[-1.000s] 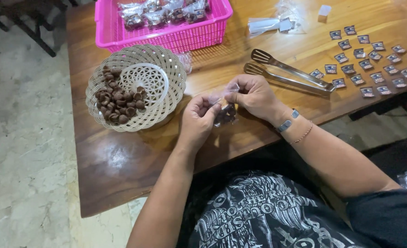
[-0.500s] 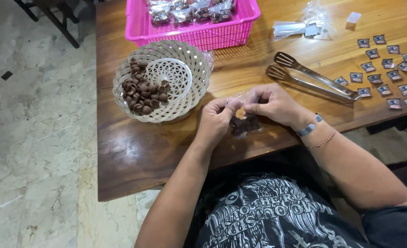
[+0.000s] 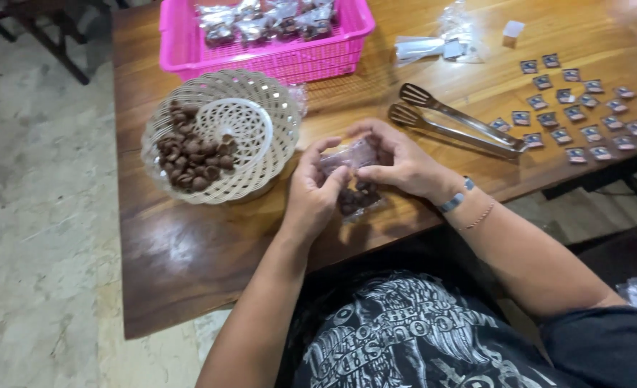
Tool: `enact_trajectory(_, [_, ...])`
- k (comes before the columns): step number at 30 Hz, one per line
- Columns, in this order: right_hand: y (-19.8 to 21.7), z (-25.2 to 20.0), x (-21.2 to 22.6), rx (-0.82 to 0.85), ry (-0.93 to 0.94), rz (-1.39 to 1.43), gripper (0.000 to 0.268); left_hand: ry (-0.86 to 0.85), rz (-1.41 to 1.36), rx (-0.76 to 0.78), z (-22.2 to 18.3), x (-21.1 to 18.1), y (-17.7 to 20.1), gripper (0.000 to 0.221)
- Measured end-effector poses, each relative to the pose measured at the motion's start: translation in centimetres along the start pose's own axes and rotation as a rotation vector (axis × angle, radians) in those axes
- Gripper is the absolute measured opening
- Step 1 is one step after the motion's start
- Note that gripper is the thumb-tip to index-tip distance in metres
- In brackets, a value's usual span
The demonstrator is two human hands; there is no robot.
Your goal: Manually filling small plastic bags with chocolate cereal balls using hands and a small scoop.
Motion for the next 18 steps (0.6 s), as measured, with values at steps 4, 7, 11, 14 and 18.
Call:
enact_trajectory(4, [0.5,-0.3,1.8,-0.029,0.185,-0.137,0.063,-0.017,0.025,-0.010,0.0,-1.6,0.3,0.045])
enact_trajectory(7, [-0.7,-0.5,5.6,-0.063,0.354,-0.382,0.021,-0.031,0.046,-0.028,0.0,-1.5,0.4,0.036])
enact_trajectory(11, [-0.7,-0.4,6.1,-0.088,0.369,-0.471,0.007,-0.034,0.060,-0.061,0.0,0.9,1.0,0.019])
enact_trajectory(14, [-0.8,-0.5,6.2,-0.008,0.351,-0.328,0.011,0.002,0.082,-0.036,0.1,1.4,1.2,0.008])
enact_trajectory(18, [-0.9,-0.9,5.5,0.148,0.306,-0.030,0.017,-0.065,-0.028,-0.013,0.1,0.2,0.8,0.006])
Point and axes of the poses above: each hand's wrist, its own z-axis towards the middle knuckle, its own y-axis out of the back of the hand, x = y × z, the point moved 9 cm from there along z, towards the middle knuckle, and after that the axes turned 4 degrees about -y, right-handed, at the moved point
